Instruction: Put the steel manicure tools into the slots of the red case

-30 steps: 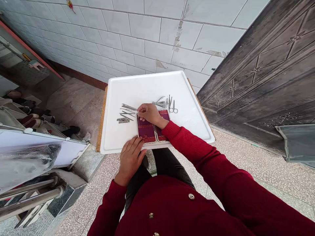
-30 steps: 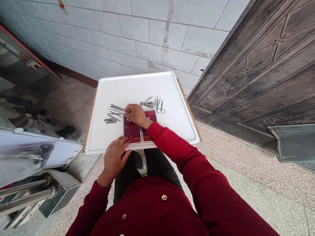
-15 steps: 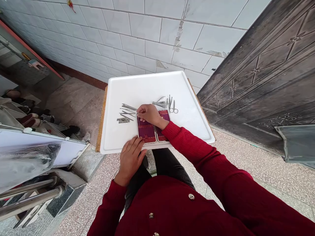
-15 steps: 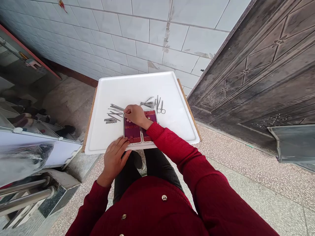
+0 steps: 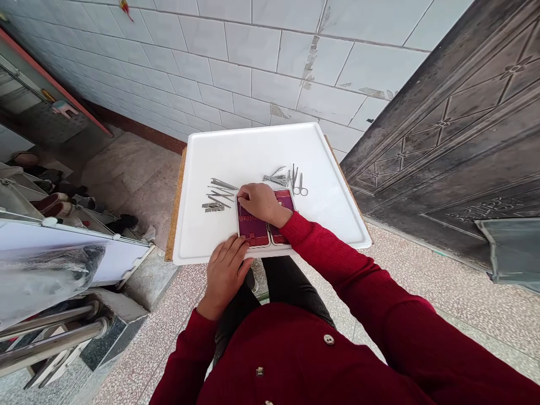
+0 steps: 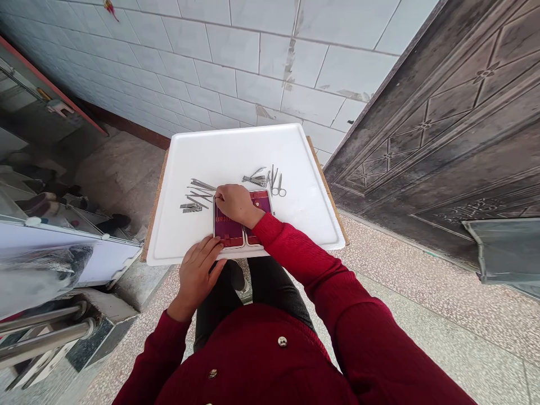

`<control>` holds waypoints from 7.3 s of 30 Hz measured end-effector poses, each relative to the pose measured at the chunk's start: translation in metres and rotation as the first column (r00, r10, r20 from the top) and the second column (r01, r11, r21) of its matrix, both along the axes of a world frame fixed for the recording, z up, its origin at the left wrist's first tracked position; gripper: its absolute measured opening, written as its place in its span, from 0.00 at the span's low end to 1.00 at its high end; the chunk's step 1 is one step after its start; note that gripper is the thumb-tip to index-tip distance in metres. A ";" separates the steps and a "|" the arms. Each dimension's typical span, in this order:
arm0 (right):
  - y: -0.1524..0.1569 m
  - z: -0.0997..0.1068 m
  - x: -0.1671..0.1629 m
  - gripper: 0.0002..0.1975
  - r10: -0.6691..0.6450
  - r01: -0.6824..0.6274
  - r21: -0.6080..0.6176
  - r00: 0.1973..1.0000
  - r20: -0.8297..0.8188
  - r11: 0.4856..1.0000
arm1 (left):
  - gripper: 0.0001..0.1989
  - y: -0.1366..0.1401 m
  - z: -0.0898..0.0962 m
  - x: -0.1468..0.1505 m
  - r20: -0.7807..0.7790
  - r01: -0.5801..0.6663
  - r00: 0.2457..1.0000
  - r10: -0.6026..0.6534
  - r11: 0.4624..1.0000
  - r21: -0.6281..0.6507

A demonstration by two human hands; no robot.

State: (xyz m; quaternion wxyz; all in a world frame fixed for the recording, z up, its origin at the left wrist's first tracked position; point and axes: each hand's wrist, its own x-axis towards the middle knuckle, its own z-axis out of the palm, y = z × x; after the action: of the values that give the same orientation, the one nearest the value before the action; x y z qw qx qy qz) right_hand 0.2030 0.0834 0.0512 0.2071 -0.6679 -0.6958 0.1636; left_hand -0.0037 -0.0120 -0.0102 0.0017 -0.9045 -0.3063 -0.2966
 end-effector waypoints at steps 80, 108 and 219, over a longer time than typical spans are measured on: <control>0.031 0.022 -0.026 0.15 0.107 -0.094 -0.059 0.950 0.293 0.994 | 0.15 -0.006 -0.011 -0.001 0.023 -0.025 0.999 0.024 0.999 0.024; 0.036 0.023 -0.059 0.13 0.171 -0.109 -0.151 0.851 0.496 0.982 | 0.16 -0.006 -0.011 -0.001 0.035 -0.024 0.999 0.024 1.000 0.011; -0.012 -0.010 0.000 0.18 0.060 -0.067 0.026 0.975 0.213 0.997 | 0.17 -0.004 -0.009 0.000 0.022 -0.027 0.999 0.027 0.999 0.025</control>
State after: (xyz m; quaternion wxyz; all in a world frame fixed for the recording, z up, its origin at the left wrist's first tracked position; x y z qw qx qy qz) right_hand 0.2029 0.0716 0.0412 0.1374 -0.6557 -0.7373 0.0867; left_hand -0.0032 -0.0164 -0.0191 0.0140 -0.8969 -0.3147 -0.3104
